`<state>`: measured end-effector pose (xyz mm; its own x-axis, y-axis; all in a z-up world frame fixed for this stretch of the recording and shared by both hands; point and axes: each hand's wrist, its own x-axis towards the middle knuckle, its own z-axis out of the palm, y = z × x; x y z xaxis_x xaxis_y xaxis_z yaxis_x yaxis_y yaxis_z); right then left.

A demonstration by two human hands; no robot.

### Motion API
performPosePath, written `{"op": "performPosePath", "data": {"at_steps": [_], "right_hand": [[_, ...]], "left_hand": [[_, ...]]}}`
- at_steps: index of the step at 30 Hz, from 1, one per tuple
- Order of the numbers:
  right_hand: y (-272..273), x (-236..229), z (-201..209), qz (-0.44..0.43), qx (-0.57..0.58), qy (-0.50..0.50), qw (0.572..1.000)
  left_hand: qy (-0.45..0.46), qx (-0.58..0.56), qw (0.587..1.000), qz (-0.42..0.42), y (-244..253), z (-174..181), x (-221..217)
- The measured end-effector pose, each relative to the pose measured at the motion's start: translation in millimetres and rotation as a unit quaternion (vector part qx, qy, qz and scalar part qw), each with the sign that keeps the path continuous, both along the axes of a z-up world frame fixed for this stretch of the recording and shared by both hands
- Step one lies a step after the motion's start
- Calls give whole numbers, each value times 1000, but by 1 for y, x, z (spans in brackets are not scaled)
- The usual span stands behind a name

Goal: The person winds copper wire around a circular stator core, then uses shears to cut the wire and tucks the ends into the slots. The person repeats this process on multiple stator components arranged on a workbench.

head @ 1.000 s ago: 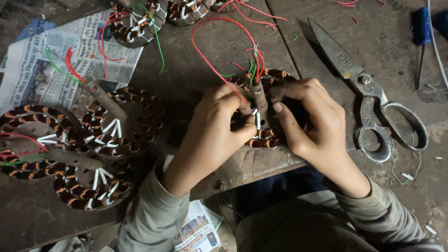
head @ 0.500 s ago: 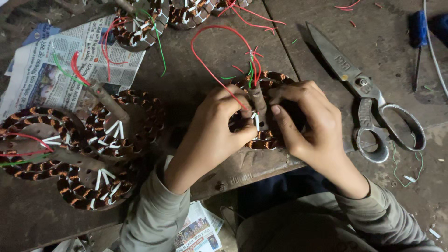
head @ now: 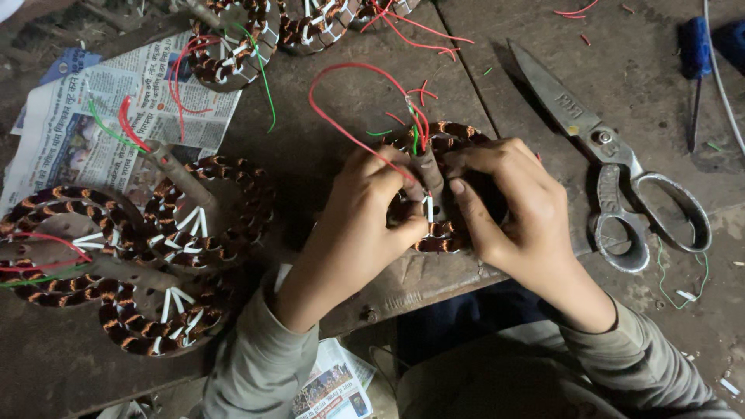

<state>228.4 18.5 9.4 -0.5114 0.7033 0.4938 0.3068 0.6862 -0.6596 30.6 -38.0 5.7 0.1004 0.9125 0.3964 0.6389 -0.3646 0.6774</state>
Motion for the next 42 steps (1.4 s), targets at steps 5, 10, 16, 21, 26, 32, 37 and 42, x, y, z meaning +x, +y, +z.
{"op": "performPosePath", "data": {"at_steps": [5, 10, 16, 21, 26, 32, 37, 42], "right_hand": [[1, 0, 0, -3, 3, -2, 1000], [1, 1, 3, 8, -5, 4, 1000], [2, -1, 3, 10, -6, 14, 1000], [1, -2, 2, 5, -2, 7, 1000], [1, 1, 1, 12, 6, 1, 1000], [2, 0, 1, 18, 11, 5, 1000], [2, 1, 0, 14, 1, 6, 1000], [2, 2, 0, 24, 4, 23, 999]], "left_hand": [[-42, -24, 999, -21, 0, 1, -4], [-61, -48, 997, -4, -1, 5, -4], [-29, -8, 999, 37, 0, 7, 1], [-21, 31, 998, 41, -1, 1, 6], [-105, -67, 992, -3, 6, -10, -8], [-105, -52, 993, -32, 8, -12, -17], [-141, -103, 983, -48, 8, -3, -26], [-113, -91, 987, -68, 6, 6, -30]]}}
